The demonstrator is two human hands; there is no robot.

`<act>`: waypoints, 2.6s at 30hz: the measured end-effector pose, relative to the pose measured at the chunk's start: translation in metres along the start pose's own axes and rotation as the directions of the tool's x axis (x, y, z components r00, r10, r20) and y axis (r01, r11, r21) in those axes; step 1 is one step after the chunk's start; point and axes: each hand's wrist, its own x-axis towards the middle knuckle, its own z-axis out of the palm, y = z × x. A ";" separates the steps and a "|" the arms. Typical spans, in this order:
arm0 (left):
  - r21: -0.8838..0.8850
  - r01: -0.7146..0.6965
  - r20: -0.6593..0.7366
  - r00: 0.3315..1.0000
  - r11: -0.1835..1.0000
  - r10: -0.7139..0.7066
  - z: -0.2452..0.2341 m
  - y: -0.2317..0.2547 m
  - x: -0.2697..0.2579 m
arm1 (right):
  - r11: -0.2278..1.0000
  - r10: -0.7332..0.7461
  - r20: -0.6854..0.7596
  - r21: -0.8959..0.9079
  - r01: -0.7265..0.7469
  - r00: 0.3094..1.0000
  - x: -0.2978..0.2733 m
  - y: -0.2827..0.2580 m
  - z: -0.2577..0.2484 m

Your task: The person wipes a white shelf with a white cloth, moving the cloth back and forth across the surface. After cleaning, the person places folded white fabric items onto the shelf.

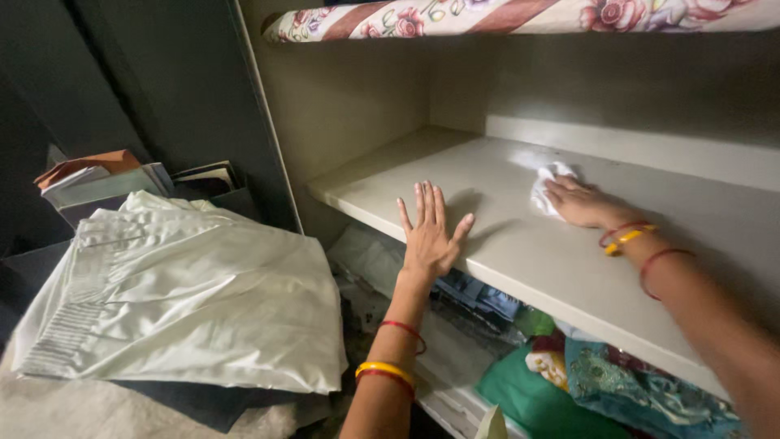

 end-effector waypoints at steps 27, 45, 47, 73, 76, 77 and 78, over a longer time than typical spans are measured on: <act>-0.863 0.385 0.322 0.918 0.327 -0.230 -0.036 -0.038 0.014 | 0.859 -0.272 -0.066 0.433 0.274 0.960 -0.077 -0.312 -0.153; 0.108 -0.043 0.184 0.983 0.993 0.023 0.016 0.017 0.001 | 0.914 0.377 0.170 0.095 -0.395 0.911 -0.094 0.047 -0.012; 0.103 -0.054 0.185 0.982 0.993 0.035 0.016 0.018 0.002 | 0.920 0.374 0.143 0.071 -0.386 0.916 -0.116 0.043 -0.019; -0.476 0.200 0.133 0.979 0.856 -0.155 -0.016 -0.002 0.024 | 0.715 -0.233 -0.473 0.509 0.479 0.850 -0.059 -0.117 -0.058; -0.331 0.072 0.115 0.993 0.941 -0.036 -0.003 0.022 0.015 | 0.966 0.012 -0.376 0.245 0.087 0.926 -0.085 0.000 -0.021; -0.216 0.082 0.158 0.986 0.973 -0.048 0.000 0.028 0.015 | 0.963 0.161 -0.215 0.250 -0.106 0.963 -0.092 0.032 -0.013; -0.096 0.086 0.198 0.978 0.992 -0.066 0.004 0.033 0.015 | 0.967 0.226 -0.146 0.157 -0.203 0.963 -0.102 0.061 -0.007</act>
